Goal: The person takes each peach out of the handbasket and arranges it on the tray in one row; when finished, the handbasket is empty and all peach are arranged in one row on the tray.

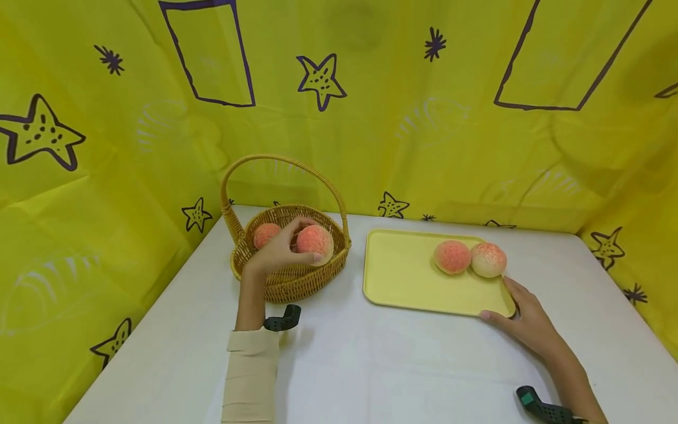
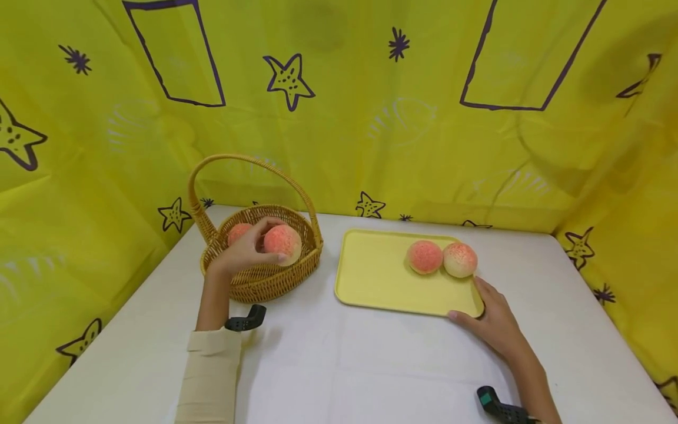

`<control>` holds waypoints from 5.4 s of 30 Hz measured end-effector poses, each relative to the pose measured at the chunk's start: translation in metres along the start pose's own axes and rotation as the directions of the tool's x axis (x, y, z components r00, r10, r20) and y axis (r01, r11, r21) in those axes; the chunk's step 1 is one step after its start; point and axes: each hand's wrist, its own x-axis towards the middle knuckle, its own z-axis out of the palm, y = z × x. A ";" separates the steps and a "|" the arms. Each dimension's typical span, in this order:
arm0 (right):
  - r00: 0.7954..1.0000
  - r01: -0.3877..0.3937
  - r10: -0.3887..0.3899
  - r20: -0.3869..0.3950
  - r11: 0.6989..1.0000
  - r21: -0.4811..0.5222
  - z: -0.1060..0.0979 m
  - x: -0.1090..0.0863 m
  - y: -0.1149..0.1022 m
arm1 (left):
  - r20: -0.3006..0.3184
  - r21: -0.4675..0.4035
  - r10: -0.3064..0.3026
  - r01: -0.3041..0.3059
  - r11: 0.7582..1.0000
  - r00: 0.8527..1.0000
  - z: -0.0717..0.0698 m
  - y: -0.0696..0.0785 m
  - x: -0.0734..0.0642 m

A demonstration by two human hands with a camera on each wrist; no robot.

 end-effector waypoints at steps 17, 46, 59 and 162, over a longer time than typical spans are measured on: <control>1.000 0.011 -0.011 -0.010 1.000 0.015 0.000 -0.003 -0.002 | 0.209 -0.058 0.049 -0.038 0.998 0.977 0.039 0.018 0.015; 0.999 -0.032 0.032 0.014 0.999 0.001 -0.001 -0.001 0.000 | 0.118 0.033 -0.097 0.094 0.995 0.988 0.143 -0.001 0.082; 0.998 -0.052 0.052 0.020 0.999 0.003 -0.001 -0.002 -0.002 | 0.042 0.036 -0.141 0.140 0.989 0.989 0.174 -0.005 0.108; 0.998 -0.050 0.050 0.025 0.999 -0.009 -0.005 0.002 0.002 | -0.187 -0.036 0.081 -0.089 0.995 0.979 0.023 0.028 0.017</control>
